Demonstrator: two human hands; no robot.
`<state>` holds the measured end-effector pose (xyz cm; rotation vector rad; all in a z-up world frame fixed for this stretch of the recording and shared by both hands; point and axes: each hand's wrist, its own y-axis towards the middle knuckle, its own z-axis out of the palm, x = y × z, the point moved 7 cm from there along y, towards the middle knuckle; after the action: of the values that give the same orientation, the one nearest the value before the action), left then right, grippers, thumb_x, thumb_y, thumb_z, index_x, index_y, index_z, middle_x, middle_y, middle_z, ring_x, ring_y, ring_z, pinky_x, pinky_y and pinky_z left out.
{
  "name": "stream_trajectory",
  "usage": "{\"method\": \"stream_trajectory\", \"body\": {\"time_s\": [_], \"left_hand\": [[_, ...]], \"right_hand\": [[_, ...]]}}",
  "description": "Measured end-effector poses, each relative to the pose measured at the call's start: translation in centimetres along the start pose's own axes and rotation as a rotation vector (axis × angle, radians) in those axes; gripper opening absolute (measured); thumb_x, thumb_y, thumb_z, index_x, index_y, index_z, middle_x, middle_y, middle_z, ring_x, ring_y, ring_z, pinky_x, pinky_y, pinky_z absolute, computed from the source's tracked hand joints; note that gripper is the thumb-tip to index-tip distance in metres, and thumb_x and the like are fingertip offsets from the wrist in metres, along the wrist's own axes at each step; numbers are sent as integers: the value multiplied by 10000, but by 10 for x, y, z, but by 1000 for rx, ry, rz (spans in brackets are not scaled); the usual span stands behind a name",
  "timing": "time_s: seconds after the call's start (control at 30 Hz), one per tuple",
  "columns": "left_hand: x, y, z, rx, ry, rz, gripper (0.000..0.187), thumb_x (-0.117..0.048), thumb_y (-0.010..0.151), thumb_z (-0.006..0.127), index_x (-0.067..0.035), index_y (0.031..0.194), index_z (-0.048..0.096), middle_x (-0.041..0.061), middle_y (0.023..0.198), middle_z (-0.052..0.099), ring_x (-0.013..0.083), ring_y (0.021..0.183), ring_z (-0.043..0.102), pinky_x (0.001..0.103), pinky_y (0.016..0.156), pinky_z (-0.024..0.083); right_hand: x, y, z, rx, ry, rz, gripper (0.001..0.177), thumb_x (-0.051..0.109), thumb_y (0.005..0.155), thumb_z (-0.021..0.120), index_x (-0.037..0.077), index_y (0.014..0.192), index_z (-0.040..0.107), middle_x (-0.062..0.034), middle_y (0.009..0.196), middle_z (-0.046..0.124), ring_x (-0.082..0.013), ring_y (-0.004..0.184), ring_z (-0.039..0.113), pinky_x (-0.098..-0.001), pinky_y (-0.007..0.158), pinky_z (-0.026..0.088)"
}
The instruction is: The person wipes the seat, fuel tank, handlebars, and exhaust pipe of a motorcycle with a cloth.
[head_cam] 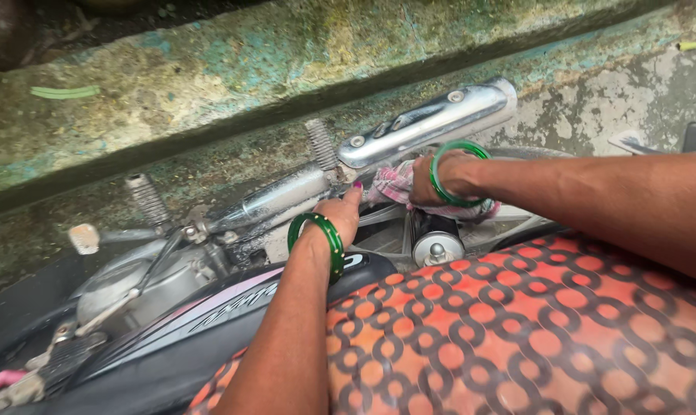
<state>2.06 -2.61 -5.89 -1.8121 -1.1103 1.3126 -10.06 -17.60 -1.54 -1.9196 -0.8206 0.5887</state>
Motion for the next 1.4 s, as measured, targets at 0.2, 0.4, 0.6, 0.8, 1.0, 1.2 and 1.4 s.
{"method": "stream_trajectory", "body": {"time_s": [0.2,0.4,0.6,0.8,1.0,1.2,1.4], "left_hand": [[28,-11,-23,30,64,110,728,-591,1018,319,-6,1238,692,305,1326,664,435,1233,626,443,1101,450],[75,-41,-85,-148,-130,-116,815,-630,1000,337,55,1370,577,300,1468,524,409,1407,479,432,1187,331],[107,-65,-117,-222,-374,-176,939,-675,972,243,103,1339,618,288,1489,543,374,1451,481,426,1210,310],[132,-78,-153,-387,-260,-209,965,-707,1006,254,144,1376,521,354,1507,440,419,1463,407,447,1197,304],[143,-135,-183,-368,-174,-283,814,-585,988,456,129,1364,569,318,1486,532,371,1408,543,432,1179,383],[131,-175,-175,-262,-142,-294,766,-546,992,471,88,1419,523,288,1535,473,380,1458,452,455,1197,335],[160,-189,-194,-316,-101,-348,796,-599,1010,366,51,1450,499,261,1574,405,395,1494,371,465,1213,294]], "right_hand": [[21,-76,-47,-48,-195,-141,581,508,878,626,8,1154,734,-263,1178,707,-388,1132,702,-445,980,562],[84,-131,-91,-298,140,-545,585,487,789,639,178,1280,708,-119,1332,653,-327,1189,635,-405,1034,481],[169,-136,-32,-95,49,-819,567,305,853,594,147,1397,576,-192,1452,486,-382,1321,526,-467,1108,408],[254,-120,-31,-227,105,-956,567,272,868,582,157,1423,585,-220,1379,515,-401,1280,524,-532,1114,380],[268,-139,-25,-208,110,-1065,626,168,802,587,187,1428,600,-127,1516,429,-383,1327,444,-542,1084,321],[204,-154,-47,-24,377,-1219,452,126,769,655,35,1207,719,-127,1494,570,-312,1430,474,-410,1191,348],[231,-152,-44,70,458,-1120,445,89,685,688,31,1119,768,-94,1394,669,-272,1347,571,-390,1162,392]]}}
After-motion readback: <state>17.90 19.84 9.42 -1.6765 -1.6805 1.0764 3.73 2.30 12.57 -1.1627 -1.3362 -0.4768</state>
